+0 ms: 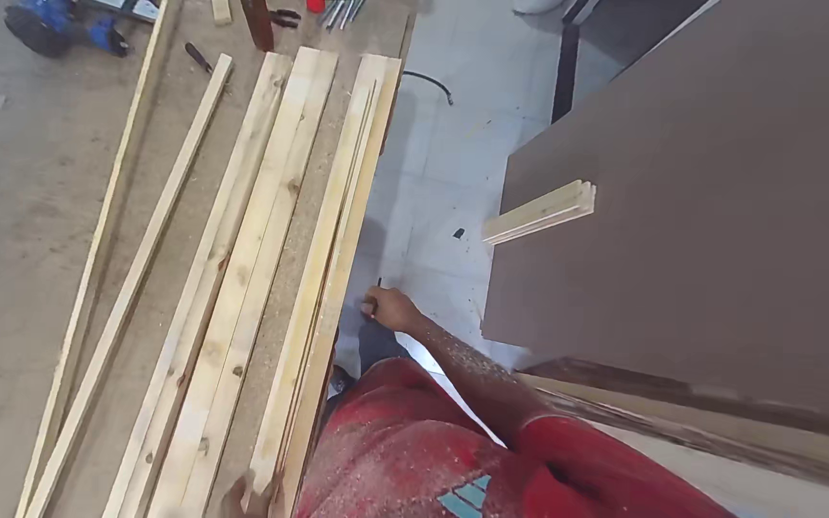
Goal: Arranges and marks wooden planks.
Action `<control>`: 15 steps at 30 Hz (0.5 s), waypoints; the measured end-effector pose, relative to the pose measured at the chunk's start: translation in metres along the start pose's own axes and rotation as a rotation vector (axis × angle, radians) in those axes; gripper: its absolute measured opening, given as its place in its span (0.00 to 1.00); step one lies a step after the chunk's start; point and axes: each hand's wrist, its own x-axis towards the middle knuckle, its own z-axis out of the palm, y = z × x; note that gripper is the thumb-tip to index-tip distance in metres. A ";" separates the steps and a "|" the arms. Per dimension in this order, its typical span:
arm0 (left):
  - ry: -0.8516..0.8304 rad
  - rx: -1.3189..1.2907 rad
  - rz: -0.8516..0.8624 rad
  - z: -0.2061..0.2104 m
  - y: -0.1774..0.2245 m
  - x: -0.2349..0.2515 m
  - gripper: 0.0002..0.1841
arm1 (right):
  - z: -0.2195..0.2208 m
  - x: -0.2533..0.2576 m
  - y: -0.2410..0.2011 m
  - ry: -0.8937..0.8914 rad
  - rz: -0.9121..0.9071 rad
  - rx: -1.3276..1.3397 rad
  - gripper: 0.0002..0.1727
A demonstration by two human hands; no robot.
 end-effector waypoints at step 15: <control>-0.139 0.254 -0.309 0.044 0.393 0.167 0.41 | -0.368 0.342 0.080 0.405 -0.217 0.256 0.22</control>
